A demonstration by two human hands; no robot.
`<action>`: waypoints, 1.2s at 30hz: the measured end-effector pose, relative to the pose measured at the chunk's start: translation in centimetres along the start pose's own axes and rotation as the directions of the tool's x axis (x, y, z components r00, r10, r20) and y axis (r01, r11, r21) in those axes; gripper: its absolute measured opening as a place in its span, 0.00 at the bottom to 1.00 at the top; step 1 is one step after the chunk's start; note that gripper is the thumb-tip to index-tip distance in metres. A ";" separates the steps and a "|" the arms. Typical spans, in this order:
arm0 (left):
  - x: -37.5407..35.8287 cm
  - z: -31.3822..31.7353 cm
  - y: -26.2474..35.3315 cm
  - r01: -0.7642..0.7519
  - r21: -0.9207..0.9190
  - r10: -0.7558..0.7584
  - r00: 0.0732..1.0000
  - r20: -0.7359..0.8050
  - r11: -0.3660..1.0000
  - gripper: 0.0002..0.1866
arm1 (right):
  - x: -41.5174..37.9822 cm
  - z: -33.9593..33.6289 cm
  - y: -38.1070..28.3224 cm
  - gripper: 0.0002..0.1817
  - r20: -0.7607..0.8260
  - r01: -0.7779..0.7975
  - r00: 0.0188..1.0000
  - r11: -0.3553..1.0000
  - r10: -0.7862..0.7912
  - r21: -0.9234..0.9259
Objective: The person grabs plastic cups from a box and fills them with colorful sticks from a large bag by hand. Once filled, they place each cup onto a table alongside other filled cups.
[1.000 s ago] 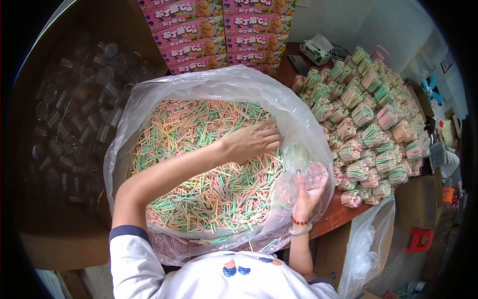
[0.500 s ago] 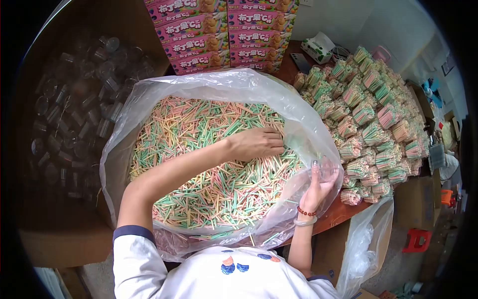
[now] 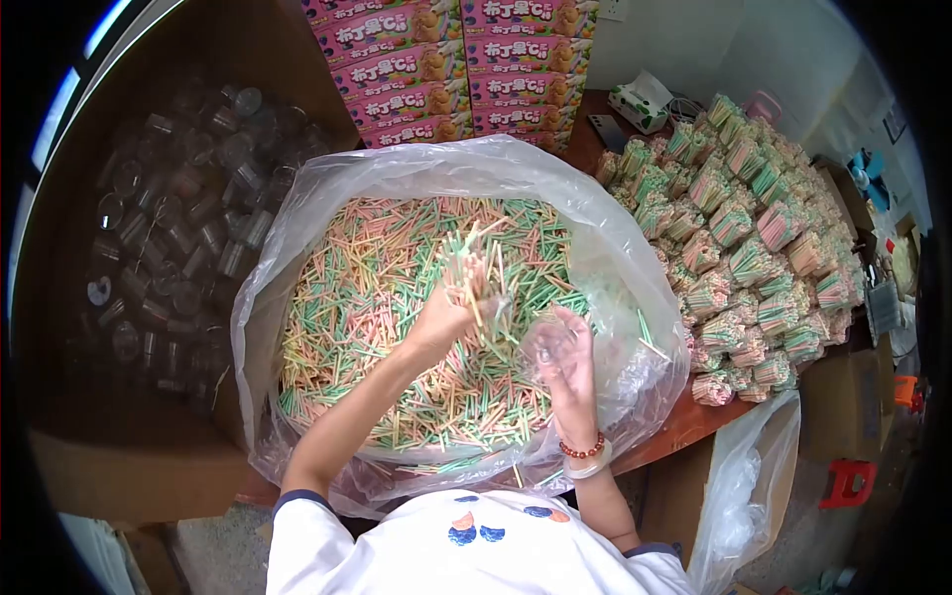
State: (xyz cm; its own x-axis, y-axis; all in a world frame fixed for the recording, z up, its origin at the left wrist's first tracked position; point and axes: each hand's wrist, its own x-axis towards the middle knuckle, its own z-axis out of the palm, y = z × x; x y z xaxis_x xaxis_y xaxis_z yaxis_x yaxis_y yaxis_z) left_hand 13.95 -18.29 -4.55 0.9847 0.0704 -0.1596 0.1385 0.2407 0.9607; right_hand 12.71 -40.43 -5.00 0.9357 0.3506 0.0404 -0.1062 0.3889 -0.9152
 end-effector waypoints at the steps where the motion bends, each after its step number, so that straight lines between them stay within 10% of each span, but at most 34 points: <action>1: -0.3 -0.5 -0.6 0.007 -0.132 -0.010 1.000 -0.026 0.991 0.25 | 0.4 0.2 1.0 0.40 0.046 0.068 0.997 0.987 -0.062 -0.143; 5: -2.7 1.8 3.9 -0.011 -0.413 -0.072 0.980 -0.184 0.911 0.22 | 1.5 2.4 1.0 0.39 0.137 0.216 0.974 0.909 -0.178 -0.355; 12: -3.8 4.5 4.2 -0.302 -0.194 0.262 0.942 -0.208 0.933 0.22 | 2.4 4.6 0.9 0.40 0.119 0.198 0.980 0.797 -0.159 -0.570; 16: -4.5 4.2 3.2 -0.278 0.121 0.284 0.958 -0.032 0.953 0.25 | 2.4 4.9 1.9 0.39 0.133 0.271 0.962 0.806 -0.237 -0.527; 23: -5.1 4.9 4.0 -0.313 -0.181 0.310 0.950 -0.045 0.933 0.20 | 1.8 5.1 0.8 0.41 0.110 0.161 0.986 0.856 -0.123 -0.492; 25: -4.1 3.7 3.3 -0.326 -0.026 0.327 0.945 0.017 0.945 0.19 | 2.1 5.2 0.9 0.41 0.208 0.254 0.965 0.752 -0.158 -0.608; 30: -5.2 -0.9 4.2 -0.324 0.258 0.304 0.946 0.115 0.910 0.42 | 3.7 1.9 -0.6 0.35 0.192 0.139 0.978 0.951 -0.087 -0.276; 32: -6.2 -2.7 4.4 -0.407 0.791 0.248 0.912 0.326 0.457 0.49 | 4.2 0.2 -1.3 0.38 0.126 0.190 0.980 0.901 -0.153 -0.389; 36: -5.4 -1.4 1.9 -0.417 0.905 0.077 0.908 0.411 0.088 0.59 | 4.8 -2.6 -1.8 0.41 0.142 0.109 0.989 0.793 -0.029 -0.600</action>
State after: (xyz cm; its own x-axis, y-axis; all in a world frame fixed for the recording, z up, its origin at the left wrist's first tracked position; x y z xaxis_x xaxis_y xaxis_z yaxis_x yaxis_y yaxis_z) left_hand 8.77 -16.87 -2.23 0.9486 -0.3156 0.0228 -0.3026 -0.8837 0.3571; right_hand 18.30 -41.62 -4.19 0.8811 0.4565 0.1235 0.2199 -0.1643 -0.9616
